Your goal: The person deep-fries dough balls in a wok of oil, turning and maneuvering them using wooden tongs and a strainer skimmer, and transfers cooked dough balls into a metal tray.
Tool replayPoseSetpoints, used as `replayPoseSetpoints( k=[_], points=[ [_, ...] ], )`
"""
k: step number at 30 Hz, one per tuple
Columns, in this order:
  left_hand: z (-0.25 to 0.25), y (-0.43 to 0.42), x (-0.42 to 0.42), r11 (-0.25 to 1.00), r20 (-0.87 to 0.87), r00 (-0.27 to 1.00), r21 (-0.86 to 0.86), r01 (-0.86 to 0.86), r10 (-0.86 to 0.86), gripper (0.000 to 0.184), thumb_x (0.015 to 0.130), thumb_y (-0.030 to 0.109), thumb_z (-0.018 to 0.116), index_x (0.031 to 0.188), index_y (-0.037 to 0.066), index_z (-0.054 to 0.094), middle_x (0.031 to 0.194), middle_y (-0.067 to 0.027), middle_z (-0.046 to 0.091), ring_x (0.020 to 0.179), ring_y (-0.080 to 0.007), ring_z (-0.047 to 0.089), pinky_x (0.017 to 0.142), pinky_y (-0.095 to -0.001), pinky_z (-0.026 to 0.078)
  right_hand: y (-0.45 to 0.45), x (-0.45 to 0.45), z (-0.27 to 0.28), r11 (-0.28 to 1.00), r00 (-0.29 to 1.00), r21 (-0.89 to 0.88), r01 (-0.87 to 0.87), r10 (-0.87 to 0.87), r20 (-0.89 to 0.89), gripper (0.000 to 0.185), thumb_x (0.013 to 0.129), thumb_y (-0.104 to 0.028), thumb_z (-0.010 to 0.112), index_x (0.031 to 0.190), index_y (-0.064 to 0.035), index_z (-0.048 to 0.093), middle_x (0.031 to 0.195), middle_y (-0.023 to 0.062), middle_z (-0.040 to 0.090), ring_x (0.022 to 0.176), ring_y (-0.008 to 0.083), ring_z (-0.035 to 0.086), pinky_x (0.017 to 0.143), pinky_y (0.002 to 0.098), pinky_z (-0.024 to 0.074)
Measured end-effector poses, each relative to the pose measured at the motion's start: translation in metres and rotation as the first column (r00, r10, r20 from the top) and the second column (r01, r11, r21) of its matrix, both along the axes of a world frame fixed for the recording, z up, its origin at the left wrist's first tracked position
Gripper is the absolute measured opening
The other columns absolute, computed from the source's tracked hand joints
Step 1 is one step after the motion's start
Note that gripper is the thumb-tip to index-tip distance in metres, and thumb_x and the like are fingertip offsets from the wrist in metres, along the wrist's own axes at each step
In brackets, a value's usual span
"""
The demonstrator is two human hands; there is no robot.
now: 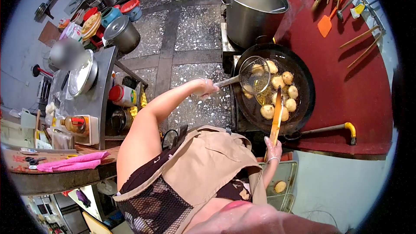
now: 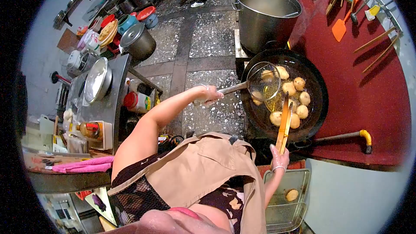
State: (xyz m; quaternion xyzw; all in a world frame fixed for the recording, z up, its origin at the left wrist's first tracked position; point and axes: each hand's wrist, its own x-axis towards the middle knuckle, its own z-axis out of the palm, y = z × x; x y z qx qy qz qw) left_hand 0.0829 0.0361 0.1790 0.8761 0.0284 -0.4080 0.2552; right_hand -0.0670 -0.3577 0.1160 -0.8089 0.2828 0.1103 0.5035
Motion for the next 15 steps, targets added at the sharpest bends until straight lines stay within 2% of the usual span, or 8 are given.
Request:
replayPoseSetpoints(
  k=[2, 7, 9, 11, 13, 15],
  points=[
    [-0.005, 0.0, 0.002, 1.0, -0.002, 1.0, 0.028, 0.007, -0.007, 0.056, 0.088, 0.053, 0.044, 0.065, 0.004, 0.059, 0.059, -0.0077, 0.056, 0.053, -0.0209, 0.055, 0.056, -0.0407, 0.045, -0.002, -0.001, -0.007, 0.999, 0.999, 0.036, 0.016, -0.017, 0.037, 0.063, 0.068, -0.035, 0.077, 0.113, 0.0021, 0.053, 0.101, 0.0103, 0.063, 0.088, 0.0195, 0.059, 0.083, 0.0311, 0.0446],
    [-0.012, 0.002, 0.002, 0.999, 0.0, 1.0, 0.046, 0.003, -0.003, 0.055, 0.087, 0.052, 0.045, 0.068, 0.004, 0.061, 0.062, -0.0085, 0.059, 0.057, -0.0216, 0.057, 0.059, -0.0406, 0.046, 0.005, 0.002, 0.013, 1.0, 0.999, 0.022, -0.004, 0.003, 0.037, 0.062, 0.068, -0.034, 0.078, 0.113, 0.0015, 0.053, 0.1, 0.0099, 0.063, 0.087, 0.0193, 0.058, 0.082, 0.031, 0.0448],
    [-0.017, 0.002, 0.003, 1.0, 0.008, 1.0, 0.016, -0.016, 0.016, 0.057, 0.093, 0.049, 0.04, 0.057, 0.007, 0.056, 0.051, -0.0035, 0.052, 0.047, -0.0173, 0.05, 0.054, -0.0376, 0.043, 0.005, 0.001, 0.014, 1.0, 0.999, -0.003, -0.006, 0.007, 0.033, 0.062, 0.068, -0.034, 0.078, 0.113, 0.0013, 0.053, 0.099, 0.0098, 0.063, 0.087, 0.0194, 0.058, 0.082, 0.0309, 0.0449],
    [-0.017, 0.003, 0.004, 0.997, 0.043, 0.998, 0.053, 0.049, -0.051, 0.056, 0.093, 0.048, 0.04, 0.058, 0.007, 0.057, 0.052, -0.0039, 0.054, 0.047, -0.018, 0.052, 0.054, -0.0373, 0.043, 0.002, 0.002, 0.01, 0.999, 0.999, -0.039, -0.003, 0.004, 0.031, 0.064, 0.067, -0.034, 0.079, 0.113, 0.0011, 0.053, 0.099, 0.0101, 0.063, 0.086, 0.0196, 0.059, 0.083, 0.031, 0.0449],
    [-0.017, 0.004, 0.003, 1.0, -0.007, 1.0, 0.016, -0.022, 0.022, 0.054, 0.088, 0.051, 0.044, 0.071, 0.003, 0.061, 0.063, -0.0081, 0.059, 0.057, -0.0222, 0.057, 0.06, -0.0407, 0.046, -0.002, 0.001, 0.005, 0.999, 0.999, -0.038, 0.011, -0.009, 0.03, 0.065, 0.066, -0.035, 0.08, 0.113, 0.0005, 0.054, 0.099, 0.011, 0.063, 0.087, 0.0201, 0.059, 0.083, 0.0314, 0.0452],
    [-0.009, 0.002, 0.003, 0.999, 0.009, 1.0, 0.043, 0.004, -0.005, 0.054, 0.088, 0.052, 0.044, 0.071, 0.004, 0.061, 0.063, -0.008, 0.059, 0.058, -0.0223, 0.057, 0.061, -0.0409, 0.046, -0.004, 0.001, 0.003, 0.997, 1.0, -0.073, 0.017, -0.016, 0.025, 0.066, 0.065, -0.036, 0.08, 0.113, -0.0001, 0.054, 0.098, 0.0112, 0.064, 0.086, 0.0198, 0.059, 0.082, 0.0312, 0.0455]
  ],
)
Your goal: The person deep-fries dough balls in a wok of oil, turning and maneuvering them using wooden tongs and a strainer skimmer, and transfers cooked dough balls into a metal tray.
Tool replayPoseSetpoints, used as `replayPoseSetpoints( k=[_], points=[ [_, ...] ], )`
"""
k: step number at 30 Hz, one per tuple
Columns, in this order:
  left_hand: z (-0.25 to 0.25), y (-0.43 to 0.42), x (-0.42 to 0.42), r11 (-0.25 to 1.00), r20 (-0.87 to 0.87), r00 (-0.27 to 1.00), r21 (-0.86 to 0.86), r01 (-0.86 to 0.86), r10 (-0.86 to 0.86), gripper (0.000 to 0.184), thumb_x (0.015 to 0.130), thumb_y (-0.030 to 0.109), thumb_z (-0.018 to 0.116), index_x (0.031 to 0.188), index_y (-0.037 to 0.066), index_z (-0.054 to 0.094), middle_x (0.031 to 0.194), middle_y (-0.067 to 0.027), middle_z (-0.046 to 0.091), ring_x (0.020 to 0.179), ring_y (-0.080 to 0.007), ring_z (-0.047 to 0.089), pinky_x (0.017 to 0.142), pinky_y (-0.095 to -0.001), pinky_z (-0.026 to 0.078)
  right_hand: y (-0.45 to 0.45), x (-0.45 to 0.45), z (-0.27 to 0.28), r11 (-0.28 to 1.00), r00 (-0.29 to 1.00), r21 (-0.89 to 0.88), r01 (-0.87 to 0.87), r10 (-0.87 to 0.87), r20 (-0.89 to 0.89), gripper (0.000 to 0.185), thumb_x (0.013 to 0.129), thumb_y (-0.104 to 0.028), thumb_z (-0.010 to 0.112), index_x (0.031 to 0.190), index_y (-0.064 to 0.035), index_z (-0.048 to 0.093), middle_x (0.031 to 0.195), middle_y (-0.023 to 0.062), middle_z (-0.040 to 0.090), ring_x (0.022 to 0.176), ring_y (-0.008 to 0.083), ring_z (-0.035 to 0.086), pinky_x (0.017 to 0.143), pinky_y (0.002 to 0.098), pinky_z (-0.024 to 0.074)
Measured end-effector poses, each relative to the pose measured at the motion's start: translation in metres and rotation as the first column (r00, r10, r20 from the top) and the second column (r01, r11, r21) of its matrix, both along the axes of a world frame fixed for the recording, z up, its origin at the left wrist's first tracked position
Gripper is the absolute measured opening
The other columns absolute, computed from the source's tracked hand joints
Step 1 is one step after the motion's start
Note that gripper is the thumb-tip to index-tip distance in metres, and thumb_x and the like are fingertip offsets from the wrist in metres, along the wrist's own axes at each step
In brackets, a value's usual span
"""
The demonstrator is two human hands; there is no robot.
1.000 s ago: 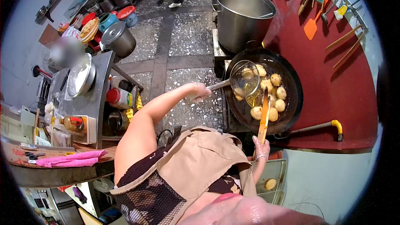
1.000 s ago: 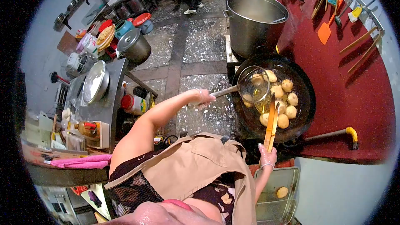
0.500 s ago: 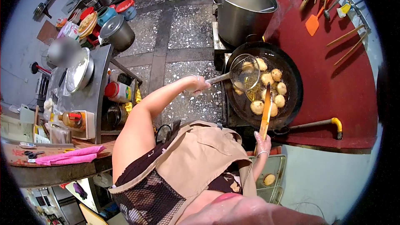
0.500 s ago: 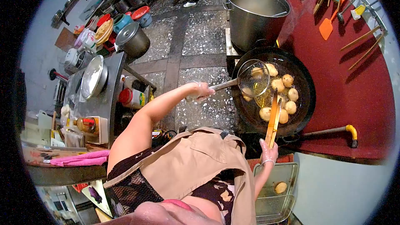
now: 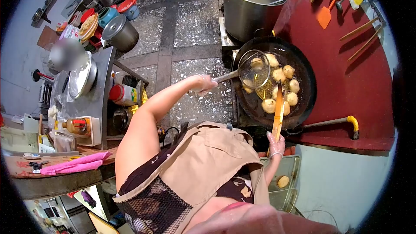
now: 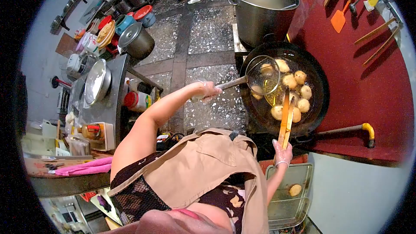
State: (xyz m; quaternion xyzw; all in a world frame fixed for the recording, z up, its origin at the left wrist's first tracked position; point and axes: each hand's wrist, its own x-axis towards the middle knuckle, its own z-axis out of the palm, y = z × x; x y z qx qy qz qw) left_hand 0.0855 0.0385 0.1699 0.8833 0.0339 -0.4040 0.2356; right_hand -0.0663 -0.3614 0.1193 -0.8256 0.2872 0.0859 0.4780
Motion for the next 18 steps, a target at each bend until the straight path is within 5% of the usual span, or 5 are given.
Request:
replayPoseSetpoints(
  k=[4, 7, 8, 9, 18],
  points=[
    [0.003, 0.001, 0.002, 0.988, 0.004, 0.995, 0.124, 0.095, -0.096, 0.057, 0.087, 0.056, 0.043, 0.071, 0.005, 0.062, 0.065, -0.0091, 0.06, 0.063, -0.0227, 0.058, 0.063, -0.0409, 0.045, 0.007, 0.0, 0.019, 0.999, 0.993, 0.031, -0.031, 0.027, 0.114, 0.058, 0.066, -0.039, 0.078, 0.105, -0.0011, 0.058, 0.091, 0.0089, 0.064, 0.079, 0.0202, 0.059, 0.076, 0.0332, 0.047],
    [-0.02, 0.013, 0.004, 0.988, -0.034, 0.999, 0.153, 0.02, -0.015, 0.061, 0.086, 0.059, 0.044, 0.098, 0.003, 0.066, 0.088, -0.013, 0.065, 0.075, -0.0242, 0.06, 0.067, -0.0417, 0.048, 0.004, -0.001, 0.038, 0.997, 0.999, -0.079, -0.002, 0.005, 0.034, 0.057, 0.067, -0.049, 0.073, 0.096, -0.0022, 0.06, 0.084, 0.0138, 0.062, 0.074, 0.0243, 0.058, 0.07, 0.0368, 0.0464],
    [-0.073, 0.045, 0.016, 0.998, -0.091, 0.994, -0.027, -0.061, 0.058, 0.06, 0.086, 0.058, 0.045, 0.091, 0.002, 0.067, 0.075, -0.0114, 0.062, 0.068, -0.022, 0.057, 0.059, -0.0398, 0.044, -0.003, -0.004, 0.025, 0.983, 0.992, -0.144, 0.112, -0.101, 0.075, 0.06, 0.064, -0.05, 0.074, 0.096, -0.0019, 0.059, 0.086, 0.0155, 0.063, 0.078, 0.0277, 0.06, 0.073, 0.0384, 0.0468],
    [-0.02, 0.021, 0.006, 0.997, -0.046, 0.999, 0.078, -0.02, 0.024, 0.059, 0.086, 0.057, 0.046, 0.088, 0.002, 0.067, 0.066, -0.0085, 0.058, 0.061, -0.0204, 0.055, 0.054, -0.038, 0.041, -0.012, -0.002, 0.012, 0.972, 0.987, -0.176, 0.154, -0.143, 0.071, 0.062, 0.063, -0.051, 0.075, 0.098, -0.0017, 0.058, 0.088, 0.0168, 0.063, 0.08, 0.03, 0.061, 0.074, 0.0391, 0.0469],
    [0.006, -0.002, 0.004, 0.991, -0.046, 0.994, 0.094, -0.096, 0.101, 0.048, 0.088, 0.048, 0.049, 0.079, 0.002, 0.058, 0.066, -0.006, 0.056, 0.054, -0.0163, 0.05, 0.049, -0.0351, 0.041, -0.049, -0.009, 0.041, 0.94, 0.973, -0.263, 0.215, -0.229, -0.023, 0.065, 0.06, -0.049, 0.076, 0.098, 0.0, 0.055, 0.092, 0.0209, 0.064, 0.087, 0.035, 0.061, 0.077, 0.0405, 0.0471]
  ],
)
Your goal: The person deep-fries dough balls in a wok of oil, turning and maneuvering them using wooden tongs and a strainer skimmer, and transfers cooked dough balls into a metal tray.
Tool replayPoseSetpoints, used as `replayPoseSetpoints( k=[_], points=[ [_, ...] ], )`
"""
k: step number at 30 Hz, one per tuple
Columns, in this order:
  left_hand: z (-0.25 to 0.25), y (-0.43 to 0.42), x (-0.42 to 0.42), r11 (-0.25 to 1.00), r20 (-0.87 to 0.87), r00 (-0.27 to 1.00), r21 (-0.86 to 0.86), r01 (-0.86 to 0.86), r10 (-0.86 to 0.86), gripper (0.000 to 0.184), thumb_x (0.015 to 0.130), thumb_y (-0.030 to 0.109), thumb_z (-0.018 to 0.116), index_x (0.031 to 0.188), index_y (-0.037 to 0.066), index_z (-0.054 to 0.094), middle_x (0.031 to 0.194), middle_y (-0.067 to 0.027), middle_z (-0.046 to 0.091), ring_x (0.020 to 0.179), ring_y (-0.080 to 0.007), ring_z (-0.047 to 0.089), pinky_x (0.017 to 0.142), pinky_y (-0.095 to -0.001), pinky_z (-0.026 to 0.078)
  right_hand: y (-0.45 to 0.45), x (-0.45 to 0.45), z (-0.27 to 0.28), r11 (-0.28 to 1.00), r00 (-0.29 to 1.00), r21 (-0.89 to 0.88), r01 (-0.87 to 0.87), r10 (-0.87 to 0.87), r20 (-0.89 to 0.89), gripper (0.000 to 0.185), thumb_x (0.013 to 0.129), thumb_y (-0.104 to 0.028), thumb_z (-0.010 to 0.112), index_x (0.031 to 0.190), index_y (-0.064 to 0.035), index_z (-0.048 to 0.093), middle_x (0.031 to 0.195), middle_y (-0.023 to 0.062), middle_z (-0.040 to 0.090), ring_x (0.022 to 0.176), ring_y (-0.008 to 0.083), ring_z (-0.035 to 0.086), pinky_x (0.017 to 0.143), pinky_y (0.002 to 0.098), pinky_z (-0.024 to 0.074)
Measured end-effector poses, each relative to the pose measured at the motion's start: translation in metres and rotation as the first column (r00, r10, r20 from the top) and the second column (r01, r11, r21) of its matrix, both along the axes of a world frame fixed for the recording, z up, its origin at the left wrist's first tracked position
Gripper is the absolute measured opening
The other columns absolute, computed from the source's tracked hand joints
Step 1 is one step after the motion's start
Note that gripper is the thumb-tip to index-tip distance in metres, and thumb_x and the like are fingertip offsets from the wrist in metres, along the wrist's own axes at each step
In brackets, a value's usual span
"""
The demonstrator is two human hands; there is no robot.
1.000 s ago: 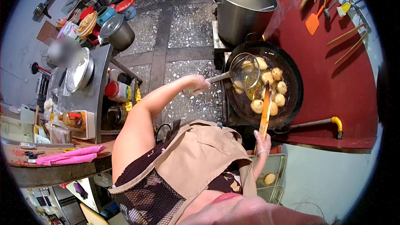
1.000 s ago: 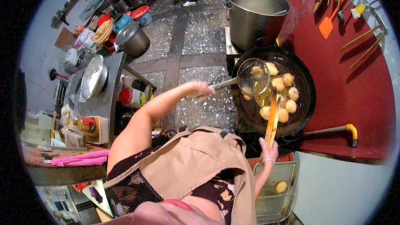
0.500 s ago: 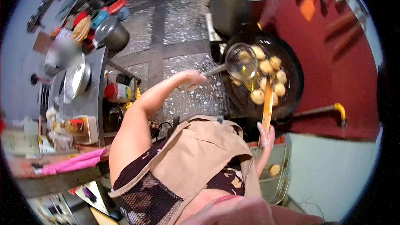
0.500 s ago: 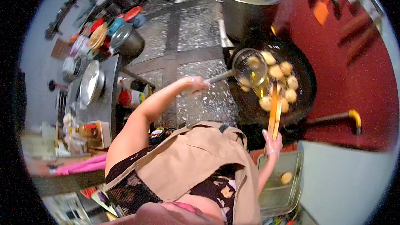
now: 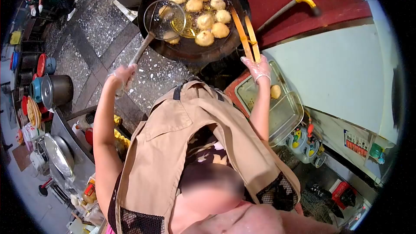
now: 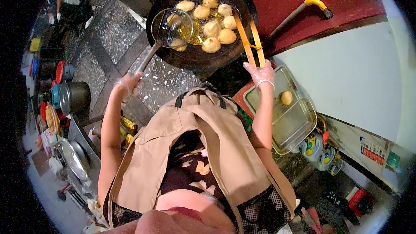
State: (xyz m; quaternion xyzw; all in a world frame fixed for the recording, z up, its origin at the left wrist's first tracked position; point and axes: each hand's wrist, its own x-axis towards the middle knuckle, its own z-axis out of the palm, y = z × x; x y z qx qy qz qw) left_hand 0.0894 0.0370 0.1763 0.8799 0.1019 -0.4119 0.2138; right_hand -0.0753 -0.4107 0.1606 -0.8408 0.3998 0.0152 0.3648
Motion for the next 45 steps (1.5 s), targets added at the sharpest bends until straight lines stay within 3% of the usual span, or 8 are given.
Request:
replayPoseSetpoints(
  k=[5, 11, 16, 22, 32, 34, 37, 45],
  points=[
    [0.0, -0.004, -0.001, 0.998, -0.006, 0.999, -0.048, -0.043, 0.042, 0.044, 0.09, 0.044, 0.049, 0.078, 0.003, 0.056, 0.062, -0.0046, 0.052, 0.05, -0.0158, 0.048, 0.047, -0.0339, 0.04, 0.002, 0.0, 0.007, 0.999, 0.998, 0.009, -0.032, 0.033, -0.044, 0.074, 0.06, -0.048, 0.076, 0.111, 0.0003, 0.052, 0.102, 0.021, 0.061, 0.093, 0.0362, 0.059, 0.081, 0.0404, 0.0465],
    [0.008, -0.011, -0.001, 0.998, -0.017, 0.999, -0.034, -0.051, 0.051, 0.044, 0.091, 0.044, 0.049, 0.075, 0.004, 0.055, 0.058, -0.0031, 0.049, 0.048, -0.0148, 0.045, 0.046, -0.0334, 0.039, 0.001, 0.017, 0.04, 0.888, 0.889, -0.339, -0.31, 0.143, -0.436, 0.093, 0.067, -0.043, 0.073, 0.139, -0.005, 0.027, 0.123, 0.0188, 0.049, 0.11, 0.0336, 0.051, 0.093, 0.0412, 0.041],
    [-0.002, -0.001, 0.002, 0.996, -0.026, 0.998, -0.053, -0.064, 0.063, 0.048, 0.089, 0.047, 0.05, 0.079, 0.001, 0.059, 0.058, -0.0051, 0.049, 0.048, -0.0185, 0.049, 0.043, -0.0357, 0.039, -0.021, 0.046, 0.05, 0.731, 0.838, -0.478, -0.488, 0.239, -0.49, 0.085, 0.065, -0.04, 0.075, 0.133, -0.0058, 0.036, 0.113, 0.0165, 0.056, 0.105, 0.0315, 0.055, 0.089, 0.0422, 0.0435],
    [-0.008, 0.003, 0.005, 0.996, 0.036, 0.995, 0.022, 0.088, -0.089, 0.05, 0.089, 0.05, 0.048, 0.081, 0.002, 0.06, 0.056, -0.0056, 0.05, 0.048, -0.0201, 0.051, 0.046, -0.0374, 0.041, -0.014, 0.087, 0.056, 0.708, 0.753, -0.43, -0.56, 0.22, -0.62, 0.072, 0.072, -0.036, 0.069, 0.13, -0.0041, 0.041, 0.118, 0.0126, 0.056, 0.109, 0.026, 0.055, 0.091, 0.0357, 0.0433],
    [0.002, -0.005, 0.003, 0.999, 0.034, 0.998, 0.026, 0.048, -0.048, 0.053, 0.089, 0.051, 0.047, 0.078, 0.001, 0.061, 0.058, -0.0077, 0.053, 0.053, -0.0222, 0.054, 0.053, -0.0405, 0.042, -0.01, 0.122, -0.013, 0.633, 0.758, -0.504, -0.588, 0.214, -0.616, 0.046, 0.083, -0.025, 0.057, 0.121, -0.0008, 0.049, 0.116, 0.0118, 0.058, 0.107, 0.0246, 0.057, 0.085, 0.0341, 0.0466],
    [0.005, -0.006, 0.002, 0.997, 0.032, 0.997, 0.034, 0.067, -0.068, 0.054, 0.089, 0.051, 0.047, 0.078, 0.001, 0.061, 0.06, -0.0089, 0.055, 0.055, -0.023, 0.055, 0.055, -0.0414, 0.042, -0.006, 0.123, -0.004, 0.642, 0.758, -0.5, -0.581, 0.203, -0.62, 0.044, 0.083, -0.027, 0.057, 0.119, -0.0029, 0.053, 0.117, 0.0114, 0.059, 0.108, 0.0226, 0.057, 0.086, 0.0334, 0.0464],
    [0.002, -0.004, 0.002, 0.998, 0.064, 0.996, 0.034, 0.054, -0.056, 0.055, 0.089, 0.052, 0.047, 0.078, 0.0, 0.061, 0.064, -0.0109, 0.057, 0.058, -0.0241, 0.055, 0.059, -0.0427, 0.042, -0.001, 0.12, 0.032, 0.807, 0.673, -0.212, -0.552, 0.28, -0.685, 0.046, 0.078, -0.037, 0.059, 0.114, -0.0079, 0.06, 0.122, 0.0082, 0.057, 0.111, 0.019, 0.056, 0.09, 0.0321, 0.0455],
    [0.0, -0.005, 0.002, 0.999, 0.0, 0.999, -0.017, -0.039, 0.039, 0.048, 0.089, 0.047, 0.051, 0.075, 0.001, 0.058, 0.059, -0.0053, 0.051, 0.052, -0.0181, 0.048, 0.048, -0.0368, 0.039, -0.02, 0.112, 0.034, 0.85, 0.768, -0.291, -0.439, 0.187, -0.612, 0.047, 0.079, -0.04, 0.057, 0.113, -0.0079, 0.061, 0.119, 0.0095, 0.058, 0.108, 0.022, 0.057, 0.09, 0.0336, 0.0456]
  ],
)
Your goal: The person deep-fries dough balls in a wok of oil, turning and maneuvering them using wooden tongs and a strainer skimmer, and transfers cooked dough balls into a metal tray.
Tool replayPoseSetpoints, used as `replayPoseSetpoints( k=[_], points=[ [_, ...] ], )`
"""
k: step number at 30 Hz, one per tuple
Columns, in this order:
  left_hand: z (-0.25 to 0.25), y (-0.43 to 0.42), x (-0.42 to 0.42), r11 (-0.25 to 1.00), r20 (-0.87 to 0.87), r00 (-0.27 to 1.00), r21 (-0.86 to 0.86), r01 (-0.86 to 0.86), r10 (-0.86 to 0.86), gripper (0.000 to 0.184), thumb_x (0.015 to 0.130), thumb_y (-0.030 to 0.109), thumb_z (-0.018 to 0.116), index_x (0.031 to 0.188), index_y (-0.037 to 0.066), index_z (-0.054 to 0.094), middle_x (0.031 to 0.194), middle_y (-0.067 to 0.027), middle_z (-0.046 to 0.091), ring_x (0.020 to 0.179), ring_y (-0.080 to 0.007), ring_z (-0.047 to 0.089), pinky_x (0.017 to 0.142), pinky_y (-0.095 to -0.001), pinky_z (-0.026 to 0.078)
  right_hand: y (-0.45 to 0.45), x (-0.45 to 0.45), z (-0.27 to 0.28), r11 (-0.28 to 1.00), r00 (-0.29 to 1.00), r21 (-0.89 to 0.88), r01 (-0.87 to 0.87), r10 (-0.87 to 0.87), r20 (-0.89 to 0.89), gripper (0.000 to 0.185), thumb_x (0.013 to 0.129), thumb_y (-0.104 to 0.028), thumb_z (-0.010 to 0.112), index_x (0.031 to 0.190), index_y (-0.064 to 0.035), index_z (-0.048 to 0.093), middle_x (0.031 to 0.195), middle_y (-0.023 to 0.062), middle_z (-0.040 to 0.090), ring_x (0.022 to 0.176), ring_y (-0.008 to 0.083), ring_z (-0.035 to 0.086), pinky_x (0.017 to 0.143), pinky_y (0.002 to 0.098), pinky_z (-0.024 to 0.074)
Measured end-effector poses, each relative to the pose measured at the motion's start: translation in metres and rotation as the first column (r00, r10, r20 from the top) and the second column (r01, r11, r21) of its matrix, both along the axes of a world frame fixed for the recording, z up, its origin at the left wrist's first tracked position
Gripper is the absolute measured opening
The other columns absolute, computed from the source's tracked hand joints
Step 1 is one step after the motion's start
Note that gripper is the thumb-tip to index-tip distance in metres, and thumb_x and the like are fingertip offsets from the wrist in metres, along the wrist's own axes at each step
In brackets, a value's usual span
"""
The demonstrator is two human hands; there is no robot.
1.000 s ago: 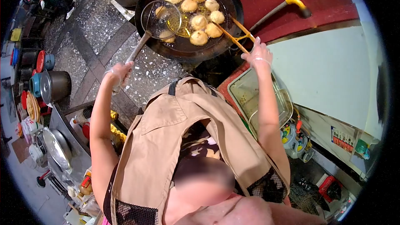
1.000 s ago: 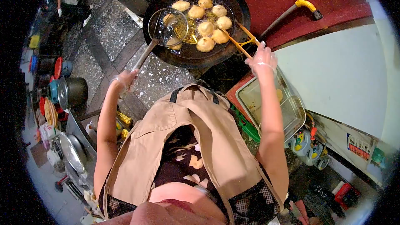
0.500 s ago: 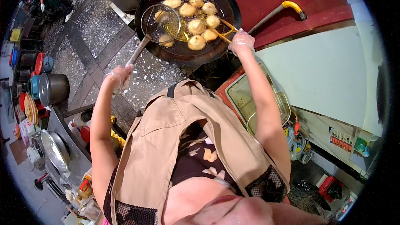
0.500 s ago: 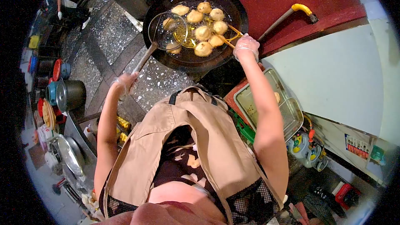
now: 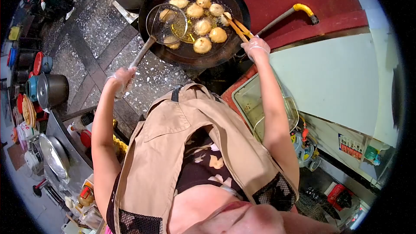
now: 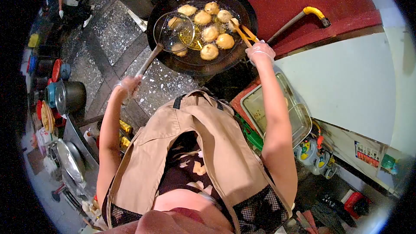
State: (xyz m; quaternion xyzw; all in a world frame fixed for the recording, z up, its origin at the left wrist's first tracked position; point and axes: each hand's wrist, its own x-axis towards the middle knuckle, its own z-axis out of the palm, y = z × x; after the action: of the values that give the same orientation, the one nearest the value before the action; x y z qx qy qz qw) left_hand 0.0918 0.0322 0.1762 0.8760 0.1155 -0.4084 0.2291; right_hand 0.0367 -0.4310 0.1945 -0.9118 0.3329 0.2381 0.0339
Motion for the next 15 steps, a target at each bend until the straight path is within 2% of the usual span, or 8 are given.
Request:
replayPoseSetpoints(
  k=[3, 4, 5, 7, 8, 10, 13, 15],
  points=[
    [-0.009, 0.004, 0.002, 1.0, -0.006, 1.0, -0.006, -0.021, 0.021, 0.048, 0.088, 0.047, 0.052, 0.074, 0.001, 0.057, 0.058, -0.004, 0.05, 0.049, -0.0174, 0.047, 0.046, -0.0365, 0.038, -0.006, -0.004, 0.001, 0.996, 0.999, -0.087, 0.021, -0.017, 0.047, 0.049, 0.079, -0.041, 0.059, 0.114, -0.0065, 0.06, 0.12, 0.0103, 0.057, 0.11, 0.022, 0.055, 0.091, 0.0342, 0.0449],
    [-0.011, 0.005, 0.004, 1.0, -0.006, 1.0, -0.007, -0.021, 0.021, 0.048, 0.088, 0.047, 0.052, 0.074, 0.001, 0.057, 0.058, -0.004, 0.05, 0.049, -0.0174, 0.047, 0.046, -0.0365, 0.038, -0.004, -0.008, 0.011, 0.997, 0.998, -0.066, -0.027, 0.03, 0.052, 0.06, 0.078, -0.041, 0.061, 0.123, -0.0027, 0.051, 0.123, 0.0126, 0.055, 0.113, 0.0221, 0.053, 0.092, 0.0354, 0.0436],
    [-0.014, 0.007, 0.004, 1.0, -0.007, 1.0, -0.003, -0.005, 0.005, 0.047, 0.088, 0.046, 0.053, 0.074, 0.002, 0.056, 0.058, -0.0038, 0.049, 0.049, -0.0172, 0.046, 0.045, -0.0359, 0.038, -0.005, -0.009, 0.008, 0.997, 0.998, -0.066, -0.027, 0.03, 0.052, 0.06, 0.078, -0.041, 0.061, 0.123, -0.0027, 0.051, 0.123, 0.0126, 0.055, 0.113, 0.0221, 0.053, 0.092, 0.0354, 0.0436],
    [-0.011, 0.005, 0.005, 1.0, -0.006, 1.0, 0.001, 0.009, -0.009, 0.046, 0.088, 0.046, 0.053, 0.073, 0.002, 0.056, 0.058, -0.0037, 0.049, 0.048, -0.017, 0.046, 0.044, -0.0354, 0.037, -0.006, -0.009, 0.002, 0.992, 0.997, -0.126, 0.016, -0.006, 0.073, 0.076, 0.077, -0.043, 0.062, 0.133, 0.0016, 0.036, 0.125, 0.0142, 0.052, 0.114, 0.0236, 0.052, 0.093, 0.036, 0.0422],
    [-0.009, 0.003, 0.005, 1.0, -0.017, 1.0, 0.001, -0.005, 0.005, 0.046, 0.088, 0.046, 0.054, 0.074, 0.003, 0.056, 0.058, -0.0035, 0.049, 0.048, -0.0169, 0.046, 0.044, -0.0352, 0.037, -0.007, -0.008, 0.0, 0.992, 0.997, -0.126, 0.015, -0.005, 0.075, 0.076, 0.077, -0.043, 0.062, 0.133, 0.0016, 0.036, 0.125, 0.0142, 0.052, 0.114, 0.0236, 0.052, 0.093, 0.036, 0.0422],
    [-0.007, 0.002, 0.004, 1.0, -0.027, 1.0, 0.003, -0.014, 0.015, 0.045, 0.088, 0.046, 0.054, 0.074, 0.003, 0.056, 0.058, -0.0034, 0.049, 0.048, -0.0169, 0.045, 0.044, -0.035, 0.037, -0.003, -0.009, 0.0, 0.986, 0.995, -0.166, -0.032, 0.048, 0.09, 0.088, 0.075, -0.046, 0.064, 0.137, 0.003, 0.026, 0.127, 0.0162, 0.049, 0.112, 0.0267, 0.052, 0.093, 0.0373, 0.0418],
    [-0.008, 0.003, 0.004, 0.998, -0.035, 0.998, -0.037, -0.049, 0.047, 0.045, 0.088, 0.046, 0.053, 0.075, 0.003, 0.056, 0.058, -0.0033, 0.048, 0.047, -0.017, 0.046, 0.043, -0.0348, 0.037, 0.004, -0.005, -0.008, 0.964, 0.984, -0.231, -0.133, 0.156, 0.085, 0.089, 0.073, -0.047, 0.066, 0.137, 0.0027, 0.028, 0.125, 0.0185, 0.049, 0.112, 0.0297, 0.052, 0.092, 0.0381, 0.042],
    [-0.008, 0.001, 0.004, 1.0, -0.037, 0.999, -0.029, -0.003, 0.002, 0.046, 0.088, 0.047, 0.051, 0.076, 0.003, 0.056, 0.058, -0.0035, 0.048, 0.049, -0.0167, 0.047, 0.044, -0.0346, 0.037, 0.007, 0.003, -0.021, 0.952, 0.974, -0.253, -0.174, 0.204, 0.097, 0.088, 0.071, -0.044, 0.069, 0.136, 0.002, 0.03, 0.122, 0.0192, 0.051, 0.109, 0.0296, 0.053, 0.091, 0.0389, 0.0417]
  ],
)
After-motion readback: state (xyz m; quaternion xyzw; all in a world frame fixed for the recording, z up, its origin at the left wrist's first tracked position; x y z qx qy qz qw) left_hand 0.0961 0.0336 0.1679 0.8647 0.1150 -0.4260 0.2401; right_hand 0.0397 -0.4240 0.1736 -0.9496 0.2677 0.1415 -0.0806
